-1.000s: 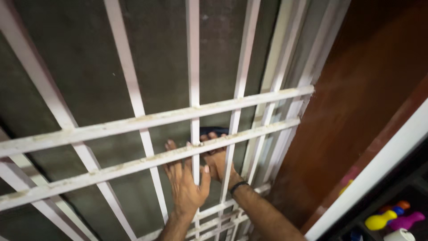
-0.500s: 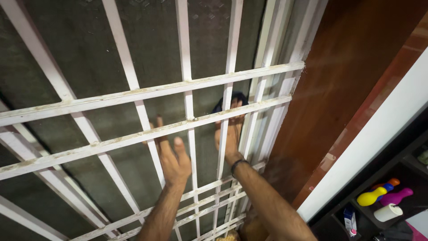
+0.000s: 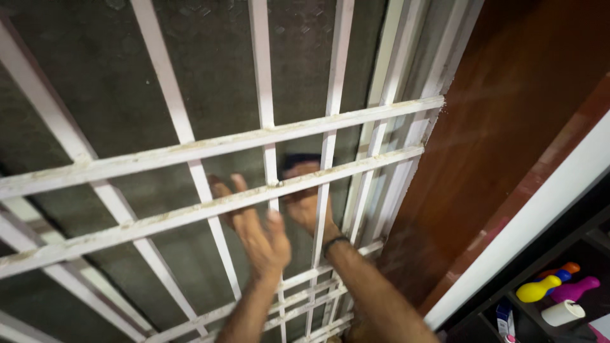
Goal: The person cleans a white metal window grille using a dark cloth and a spray bottle. They repeatedly spray the cloth and wipe the horizontal and vertical bars of the grille in a systematic manner.
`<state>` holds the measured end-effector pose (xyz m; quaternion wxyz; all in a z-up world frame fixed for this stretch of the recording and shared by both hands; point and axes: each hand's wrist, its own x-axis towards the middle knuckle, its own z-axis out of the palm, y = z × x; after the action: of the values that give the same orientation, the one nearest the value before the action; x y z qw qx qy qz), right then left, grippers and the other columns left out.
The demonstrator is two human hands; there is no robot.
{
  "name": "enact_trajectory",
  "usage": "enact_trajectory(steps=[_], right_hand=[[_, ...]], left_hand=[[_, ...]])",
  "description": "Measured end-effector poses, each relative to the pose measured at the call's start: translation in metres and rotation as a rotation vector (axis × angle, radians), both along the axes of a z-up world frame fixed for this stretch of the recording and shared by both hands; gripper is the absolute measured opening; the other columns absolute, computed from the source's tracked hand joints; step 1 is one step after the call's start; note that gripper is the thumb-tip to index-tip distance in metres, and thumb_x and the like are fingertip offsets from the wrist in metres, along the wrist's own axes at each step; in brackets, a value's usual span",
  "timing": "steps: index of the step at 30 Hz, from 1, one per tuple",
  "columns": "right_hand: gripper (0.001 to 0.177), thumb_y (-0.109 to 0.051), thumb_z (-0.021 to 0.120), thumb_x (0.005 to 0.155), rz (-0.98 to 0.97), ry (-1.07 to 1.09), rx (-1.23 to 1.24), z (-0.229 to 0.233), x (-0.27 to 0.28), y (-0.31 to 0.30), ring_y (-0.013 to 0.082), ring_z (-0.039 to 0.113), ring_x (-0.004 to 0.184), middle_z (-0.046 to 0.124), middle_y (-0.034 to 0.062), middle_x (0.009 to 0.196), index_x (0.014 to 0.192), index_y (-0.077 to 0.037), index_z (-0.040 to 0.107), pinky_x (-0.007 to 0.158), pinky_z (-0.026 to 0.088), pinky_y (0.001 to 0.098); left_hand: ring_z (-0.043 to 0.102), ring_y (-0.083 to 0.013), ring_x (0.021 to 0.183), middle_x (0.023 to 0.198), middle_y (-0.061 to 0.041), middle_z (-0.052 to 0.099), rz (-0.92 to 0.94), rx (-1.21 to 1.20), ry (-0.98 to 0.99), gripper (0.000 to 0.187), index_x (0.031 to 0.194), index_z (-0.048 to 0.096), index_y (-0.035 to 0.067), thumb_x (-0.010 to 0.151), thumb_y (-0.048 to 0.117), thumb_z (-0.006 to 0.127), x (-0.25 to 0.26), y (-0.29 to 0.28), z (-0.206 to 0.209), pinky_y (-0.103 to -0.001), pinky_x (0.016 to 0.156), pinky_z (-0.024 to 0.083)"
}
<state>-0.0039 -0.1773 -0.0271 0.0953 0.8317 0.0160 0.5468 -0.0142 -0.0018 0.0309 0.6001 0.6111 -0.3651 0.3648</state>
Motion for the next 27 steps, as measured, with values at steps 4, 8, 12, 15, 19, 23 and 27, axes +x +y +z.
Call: enact_trajectory(steps=[4,8,12,15,19,23,27], right_hand=[[0.067,-0.029,0.061,0.100,-0.066,-0.264,0.336,0.001,-0.009,-0.005,0.0443,0.025,0.153,0.031,0.0249,0.163,0.154,0.002,0.036,0.124,0.018,0.0619],[0.067,-0.027,0.059,0.101,-0.030,-0.326,0.452,0.021,0.000,-0.012,0.0442,0.022,0.155,0.027,0.0254,0.165,0.155,0.003,0.033,0.126,0.015,0.0605],[0.068,-0.025,0.057,0.101,-0.006,-0.305,0.464,0.040,0.006,-0.021,0.0441,0.018,0.157,0.024,0.0260,0.167,0.157,0.004,0.029,0.128,0.012,0.0591],[0.068,-0.023,0.055,0.102,-0.022,-0.303,0.541,0.035,-0.004,-0.005,0.0440,0.016,0.158,0.022,0.0264,0.168,0.158,0.004,0.027,0.129,0.010,0.0581],[0.069,-0.021,0.053,0.103,0.013,-0.211,0.827,0.009,-0.029,0.032,0.0439,0.013,0.160,0.019,0.0269,0.170,0.159,0.005,0.023,0.130,0.007,0.0568],[0.069,-0.018,0.051,0.103,0.008,-0.257,0.760,0.015,-0.030,0.027,0.0437,0.009,0.162,0.016,0.0275,0.171,0.161,0.006,0.020,0.132,0.004,0.0554],[0.068,-0.015,0.048,0.105,-0.026,-0.350,0.538,0.035,-0.012,0.005,0.0428,0.006,0.164,0.013,0.0281,0.173,0.162,0.006,0.018,0.134,0.002,0.0541]], left_hand=[[0.018,-0.0553,0.157,0.164,-0.041,0.017,0.013,0.040,-0.020,0.074,0.153,0.036,-0.011,0.099,0.031,0.064,-0.005,-0.011,-0.001,-0.065,0.127,0.014],[0.018,-0.0567,0.156,0.162,-0.043,0.019,0.042,0.073,-0.043,0.072,0.150,0.038,-0.013,0.095,0.025,0.066,0.002,-0.014,0.001,-0.068,0.126,0.011],[0.017,-0.0561,0.157,0.163,-0.043,0.019,0.034,0.126,-0.050,0.070,0.151,0.039,-0.012,0.096,0.023,0.064,0.005,-0.015,0.001,-0.070,0.126,0.008],[0.016,-0.0547,0.155,0.162,-0.041,0.019,0.030,0.194,-0.106,0.070,0.151,0.040,-0.010,0.094,0.025,0.063,0.013,-0.011,0.002,-0.071,0.123,0.004],[0.015,-0.0526,0.158,0.164,-0.040,0.019,0.028,0.255,-0.116,0.065,0.154,0.040,-0.007,0.098,0.022,0.056,0.018,-0.005,-0.004,-0.072,0.124,0.001],[0.016,-0.0528,0.158,0.165,-0.039,0.020,-0.005,0.246,-0.113,0.064,0.153,0.039,-0.007,0.097,0.020,0.053,0.017,-0.007,-0.009,-0.072,0.124,0.000],[0.016,-0.0533,0.157,0.164,-0.039,0.021,-0.011,0.231,-0.131,0.065,0.153,0.038,-0.009,0.095,0.018,0.053,0.019,-0.007,-0.009,-0.072,0.124,-0.001]])
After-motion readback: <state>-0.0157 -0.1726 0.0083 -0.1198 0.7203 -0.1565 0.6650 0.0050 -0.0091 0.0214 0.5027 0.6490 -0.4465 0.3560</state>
